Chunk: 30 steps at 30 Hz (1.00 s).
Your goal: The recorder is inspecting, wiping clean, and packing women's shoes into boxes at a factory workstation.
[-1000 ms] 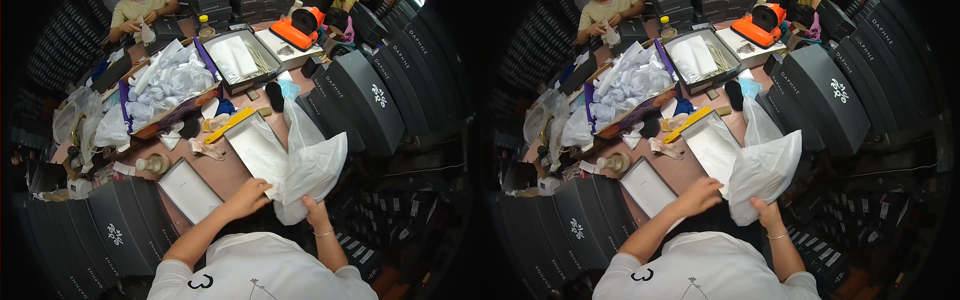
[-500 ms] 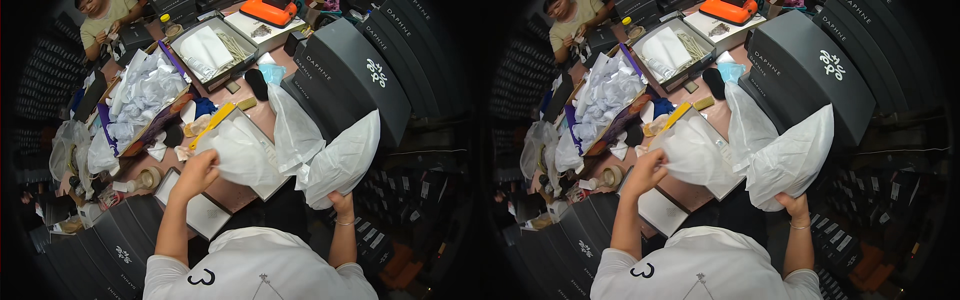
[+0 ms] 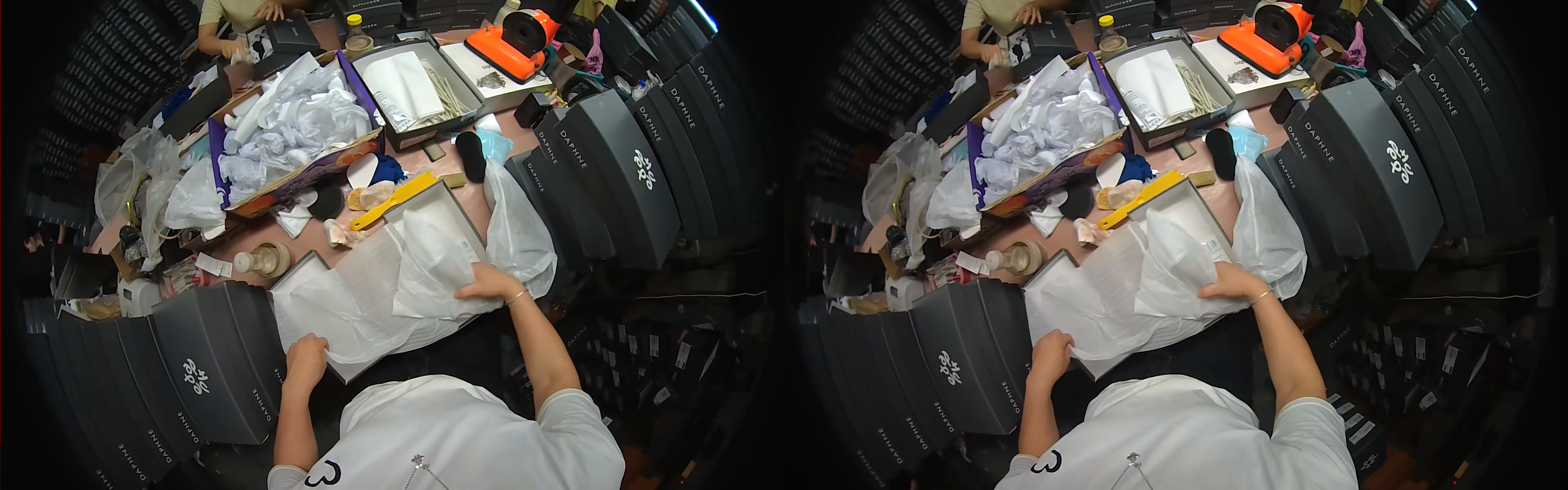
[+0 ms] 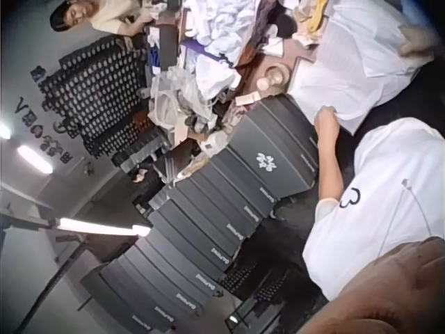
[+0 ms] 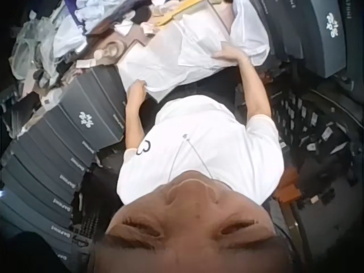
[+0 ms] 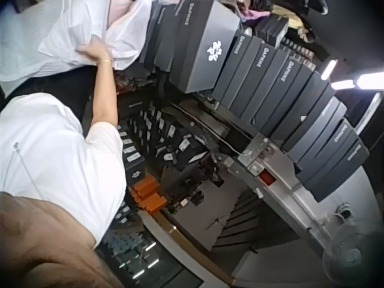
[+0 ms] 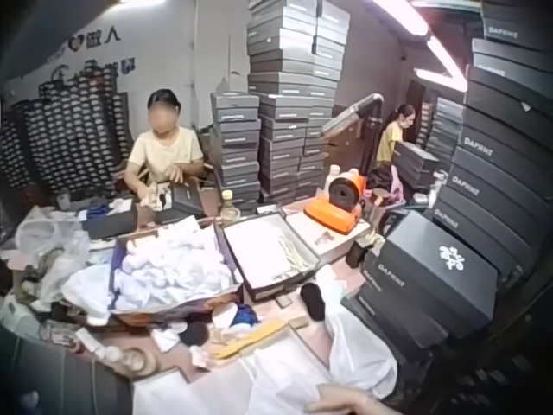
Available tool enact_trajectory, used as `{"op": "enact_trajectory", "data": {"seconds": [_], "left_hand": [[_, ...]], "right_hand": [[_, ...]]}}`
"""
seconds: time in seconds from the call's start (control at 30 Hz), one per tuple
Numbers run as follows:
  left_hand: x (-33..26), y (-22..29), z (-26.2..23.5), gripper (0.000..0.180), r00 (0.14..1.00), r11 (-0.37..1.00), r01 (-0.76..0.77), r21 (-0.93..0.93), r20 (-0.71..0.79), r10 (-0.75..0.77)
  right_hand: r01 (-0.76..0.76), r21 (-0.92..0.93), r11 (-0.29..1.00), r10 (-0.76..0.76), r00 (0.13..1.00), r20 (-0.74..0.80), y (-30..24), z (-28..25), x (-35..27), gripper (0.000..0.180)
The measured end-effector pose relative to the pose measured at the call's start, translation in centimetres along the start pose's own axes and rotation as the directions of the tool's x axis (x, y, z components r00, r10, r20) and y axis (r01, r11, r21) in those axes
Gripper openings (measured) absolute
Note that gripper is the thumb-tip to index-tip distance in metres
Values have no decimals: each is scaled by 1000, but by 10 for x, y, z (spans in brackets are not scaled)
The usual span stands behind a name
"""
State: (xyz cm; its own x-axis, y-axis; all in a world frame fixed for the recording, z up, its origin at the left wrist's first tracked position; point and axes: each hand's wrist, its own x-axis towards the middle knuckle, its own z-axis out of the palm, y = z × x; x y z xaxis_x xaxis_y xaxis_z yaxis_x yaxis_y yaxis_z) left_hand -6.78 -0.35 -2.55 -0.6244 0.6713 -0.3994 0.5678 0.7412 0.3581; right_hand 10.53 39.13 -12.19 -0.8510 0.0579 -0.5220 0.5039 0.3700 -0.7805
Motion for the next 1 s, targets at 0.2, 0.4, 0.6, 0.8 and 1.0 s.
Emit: {"op": "enact_trajectory", "data": {"seconds": [0.2,0.4,0.6,0.8,1.0], "left_hand": [[-20,48,-73,13,689,959,-269,-85,-713,130],[69,196,-68,29,231,551,-824,134,-808,542],[95,189,-16,45,255,416,-906,-83,-891,376],[101,154,65,56,773,689,-630,-359,-207,599],[135,132,102,65,895,897,-423,-127,96,436]], "right_hand": [[-121,-264,957,122,992,-13,-13,12,13,71],[-279,-424,862,193,953,-234,-56,40,5,63],[-288,-420,860,153,932,-327,-47,39,10,61],[-204,-460,864,69,954,-292,-46,47,10,58],[301,-482,823,-447,867,-221,-14,185,45,56]]}}
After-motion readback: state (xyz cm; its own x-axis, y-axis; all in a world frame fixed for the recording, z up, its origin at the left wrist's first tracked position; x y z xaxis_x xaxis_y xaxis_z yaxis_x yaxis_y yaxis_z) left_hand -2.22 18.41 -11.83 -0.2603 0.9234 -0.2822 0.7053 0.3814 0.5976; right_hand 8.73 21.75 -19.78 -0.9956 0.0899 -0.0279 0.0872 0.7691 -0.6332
